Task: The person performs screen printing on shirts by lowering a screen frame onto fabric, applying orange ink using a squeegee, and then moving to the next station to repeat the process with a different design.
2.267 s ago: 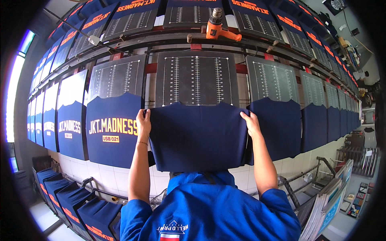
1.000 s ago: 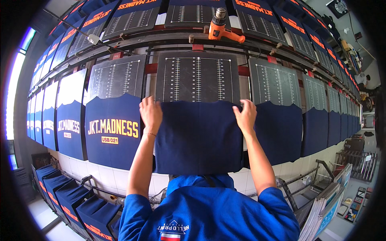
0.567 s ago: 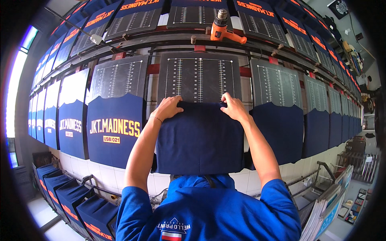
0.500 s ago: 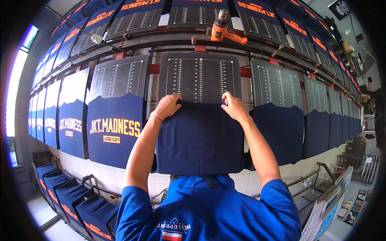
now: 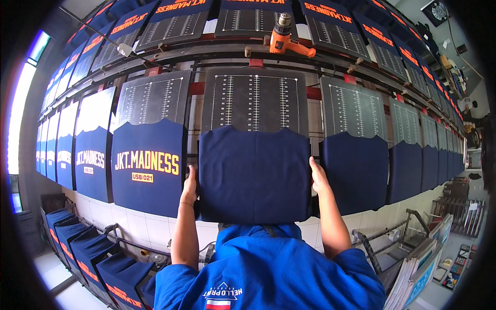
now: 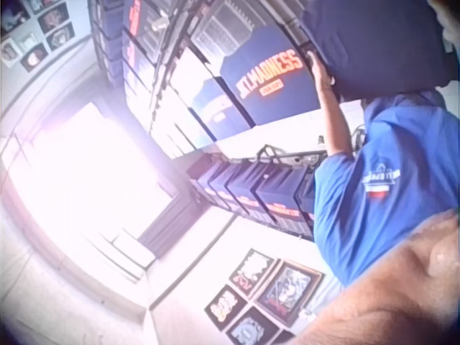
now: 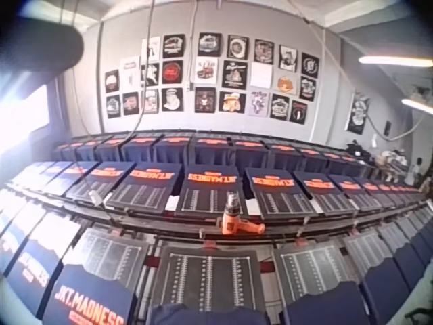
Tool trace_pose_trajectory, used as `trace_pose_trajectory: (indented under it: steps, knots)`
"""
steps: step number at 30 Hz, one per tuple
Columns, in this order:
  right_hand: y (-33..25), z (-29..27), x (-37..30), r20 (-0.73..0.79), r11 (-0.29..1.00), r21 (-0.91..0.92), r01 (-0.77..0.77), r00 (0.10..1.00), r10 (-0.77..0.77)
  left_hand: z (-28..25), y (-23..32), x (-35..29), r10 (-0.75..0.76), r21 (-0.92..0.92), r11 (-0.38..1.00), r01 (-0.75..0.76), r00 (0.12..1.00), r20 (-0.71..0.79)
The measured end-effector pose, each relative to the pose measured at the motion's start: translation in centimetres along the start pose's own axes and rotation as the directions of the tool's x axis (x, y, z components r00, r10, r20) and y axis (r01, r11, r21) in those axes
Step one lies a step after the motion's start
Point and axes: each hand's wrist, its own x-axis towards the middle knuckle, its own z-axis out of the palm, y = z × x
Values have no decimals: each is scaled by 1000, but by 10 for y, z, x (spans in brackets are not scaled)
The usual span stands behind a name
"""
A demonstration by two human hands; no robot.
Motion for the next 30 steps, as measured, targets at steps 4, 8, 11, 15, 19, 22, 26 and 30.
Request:
trace_pose_trajectory:
  steps: [4, 8, 11, 15, 19, 22, 26, 30]
  knots:
    - [-22, 9, 6, -1, 979, 162, 124, 992, -126, 11, 17, 13, 79, -47, 996, -78, 997, 25]
    - [-32, 14, 20, -56, 954, 162, 253, 967, -247, 21, 46, 34, 185, -9, 983, -185, 978, 94]
    - [-33, 10, 33, -100, 934, 165, 315, 948, -302, 28, 54, 54, 287, 39, 957, -286, 958, -24]
    - [-24, 2, 51, -186, 926, 70, 371, 917, -353, 27, 49, 69, 356, 46, 934, -354, 929, -103]
    - [-15, -9, 49, -247, 930, -235, 283, 908, -339, 39, 54, 58, 338, 149, 935, -322, 935, -104]
    - [-14, -10, 43, -266, 826, -534, 183, 890, -369, 33, 44, 55, 330, 153, 938, -312, 937, -115]
    - [-36, 62, -19, -39, 314, -889, 334, 627, -778, -2, -10, 21, 24, 268, 963, -7, 998, -59]
    - [-31, 157, -58, 370, -34, -864, 503, 586, -721, -52, -94, -25, -9, 59, 998, -3, 977, 214]
